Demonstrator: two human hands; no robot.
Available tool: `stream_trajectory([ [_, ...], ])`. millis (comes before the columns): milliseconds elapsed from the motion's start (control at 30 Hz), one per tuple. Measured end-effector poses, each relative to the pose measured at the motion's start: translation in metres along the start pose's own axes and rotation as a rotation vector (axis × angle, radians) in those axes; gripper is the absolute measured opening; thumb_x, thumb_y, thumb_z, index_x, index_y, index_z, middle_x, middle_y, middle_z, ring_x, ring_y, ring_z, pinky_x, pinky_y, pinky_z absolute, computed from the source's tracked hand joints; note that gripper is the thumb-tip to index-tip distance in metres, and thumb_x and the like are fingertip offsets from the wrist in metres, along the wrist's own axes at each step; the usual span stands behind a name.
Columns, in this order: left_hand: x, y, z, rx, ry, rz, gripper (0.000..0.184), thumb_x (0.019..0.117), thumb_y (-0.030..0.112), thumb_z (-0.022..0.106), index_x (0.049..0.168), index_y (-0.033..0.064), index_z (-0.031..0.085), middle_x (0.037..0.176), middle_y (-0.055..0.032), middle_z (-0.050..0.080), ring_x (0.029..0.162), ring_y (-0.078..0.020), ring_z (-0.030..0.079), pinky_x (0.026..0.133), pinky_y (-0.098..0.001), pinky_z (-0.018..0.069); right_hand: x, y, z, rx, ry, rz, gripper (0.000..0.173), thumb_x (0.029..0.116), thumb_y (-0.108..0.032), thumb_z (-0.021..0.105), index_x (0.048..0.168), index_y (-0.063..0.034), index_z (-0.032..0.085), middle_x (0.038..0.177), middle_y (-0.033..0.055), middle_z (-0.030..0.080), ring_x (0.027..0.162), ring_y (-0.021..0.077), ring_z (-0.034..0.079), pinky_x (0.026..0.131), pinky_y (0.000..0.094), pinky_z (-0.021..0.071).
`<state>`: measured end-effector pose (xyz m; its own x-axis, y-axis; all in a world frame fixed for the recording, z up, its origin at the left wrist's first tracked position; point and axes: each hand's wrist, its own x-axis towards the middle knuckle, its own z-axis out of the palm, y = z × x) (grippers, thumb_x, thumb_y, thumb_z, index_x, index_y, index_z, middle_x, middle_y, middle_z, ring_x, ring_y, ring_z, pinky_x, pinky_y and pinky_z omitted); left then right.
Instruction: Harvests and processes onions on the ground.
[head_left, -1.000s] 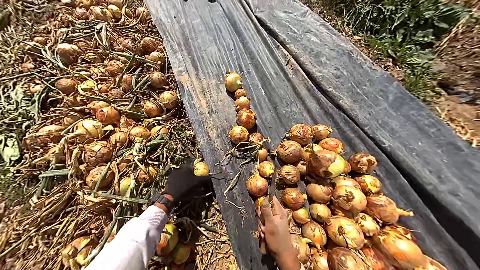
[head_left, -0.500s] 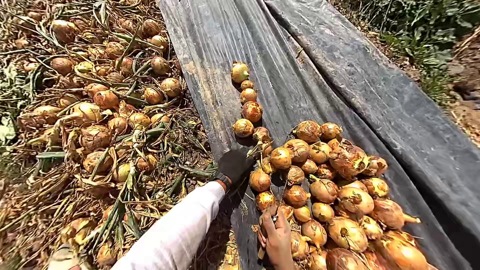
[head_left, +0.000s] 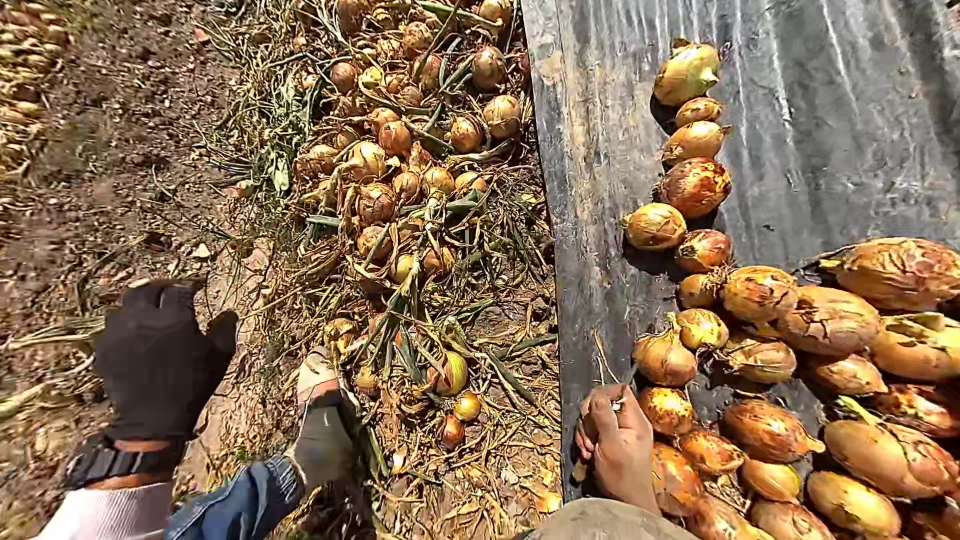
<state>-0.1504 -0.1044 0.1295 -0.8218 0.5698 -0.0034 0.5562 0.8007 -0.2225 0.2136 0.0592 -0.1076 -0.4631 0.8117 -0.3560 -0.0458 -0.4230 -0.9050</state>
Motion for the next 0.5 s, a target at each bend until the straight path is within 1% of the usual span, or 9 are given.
stream_trajectory([
  [33,-0.021,0.007,0.043,-0.034,-0.019,0.308,0.034,0.1001,0.025,0.062,0.118,-0.0028,0.069,0.116,-0.0293,0.066,0.109,-0.0517,0.063,0.092,-0.0688,0.0494,-0.001,0.0,0.004,-0.021,-0.019,0.009,0.046,0.0938,-0.062,0.063,0.102,-0.0171,0.056,0.06,-0.0058,0.046,0.04,0.0085,0.043,0.036,0.0284,0.0445],
  [100,-0.072,0.063,0.106,-0.102,-0.229,0.761,0.021,0.0985,0.025,0.059,0.111,0.0151,0.072,0.113,-0.0095,0.072,0.109,-0.0353,0.067,0.089,-0.0583,0.054,-0.005,-0.002,0.006,-0.094,-0.047,0.024,0.053,0.0928,-0.062,0.064,0.112,-0.0128,0.06,0.061,-0.0033,0.049,0.041,0.0114,0.045,0.038,0.0319,0.0458],
  [167,-0.115,0.126,0.14,-0.089,-0.58,1.047,0.025,0.1001,0.011,0.056,0.124,0.013,0.065,0.125,-0.0137,0.068,0.126,-0.0407,0.059,0.102,-0.0624,0.0474,-0.007,-0.005,0.002,-0.181,-0.062,-0.007,0.057,0.0927,-0.062,0.065,0.116,-0.0098,0.062,0.068,-0.0025,0.055,0.045,0.011,0.05,0.04,0.0317,0.0481],
  [200,-0.127,0.145,0.154,-0.057,-0.668,1.086,0.028,0.0995,0.008,0.055,0.126,0.008,0.062,0.127,-0.0184,0.066,0.127,-0.0444,0.056,0.105,-0.0642,0.0455,-0.009,-0.007,-0.001,-0.221,-0.058,-0.018,0.056,0.0927,-0.061,0.065,0.115,-0.0097,0.062,0.07,-0.0033,0.057,0.047,0.0098,0.051,0.042,0.0307,0.0486],
  [267,-0.128,0.167,0.158,0.009,-0.781,0.974,0.038,0.0957,0.007,0.058,0.132,-0.0026,0.059,0.135,-0.0266,0.06,0.128,-0.0496,0.053,0.102,-0.0659,0.0449,-0.013,-0.011,-0.01,-0.256,-0.03,0.002,0.053,0.0919,-0.06,0.066,0.111,-0.0107,0.06,0.067,-0.0043,0.055,0.046,0.0098,0.05,0.041,0.0309,0.0481],
  [333,-0.112,0.205,0.118,0.319,-1.111,0.717,0.052,0.1083,0.013,0.044,0.157,-0.0003,0.033,0.162,-0.0216,0.037,0.148,-0.0435,0.035,0.114,-0.0599,0.0358,-0.017,-0.011,-0.02,-0.239,0.001,0.043,0.046,0.0918,-0.054,0.067,0.109,-0.0119,0.059,0.064,-0.0051,0.052,0.043,0.0096,0.049,0.04,0.0302,0.0473],
  [367,-0.111,0.207,0.118,0.308,-1.131,0.625,0.049,0.1077,0.013,0.042,0.155,-0.0008,0.037,0.159,-0.0223,0.04,0.146,-0.0433,0.039,0.111,-0.0585,0.0405,-0.02,-0.01,-0.023,-0.225,0.008,0.057,0.043,0.0922,-0.051,0.067,0.108,-0.0123,0.059,0.063,-0.0047,0.052,0.043,0.0098,0.048,0.04,0.0302,0.0473],
  [433,-0.127,0.187,0.145,0.118,-0.982,0.423,0.039,0.1056,0.02,0.045,0.133,-0.0026,0.06,0.14,-0.0244,0.056,0.128,-0.0439,0.056,0.098,-0.0566,0.0534,-0.023,-0.008,-0.026,-0.223,0.007,0.083,0.039,0.0927,-0.05,0.068,0.103,-0.0132,0.059,0.063,-0.0026,0.052,0.042,0.0121,0.047,0.039,0.032,0.0468],
  [500,-0.139,0.17,0.165,0.137,-0.969,0.402,0.043,0.1007,0.028,0.053,0.124,-0.006,0.065,0.138,-0.0279,0.056,0.127,-0.0477,0.054,0.101,-0.0591,0.0509,-0.023,-0.011,-0.022,-0.251,-0.012,0.093,0.042,0.092,-0.051,0.069,0.104,-0.0124,0.061,0.065,-0.0016,0.054,0.042,0.0129,0.049,0.039,0.0325,0.0477],
])
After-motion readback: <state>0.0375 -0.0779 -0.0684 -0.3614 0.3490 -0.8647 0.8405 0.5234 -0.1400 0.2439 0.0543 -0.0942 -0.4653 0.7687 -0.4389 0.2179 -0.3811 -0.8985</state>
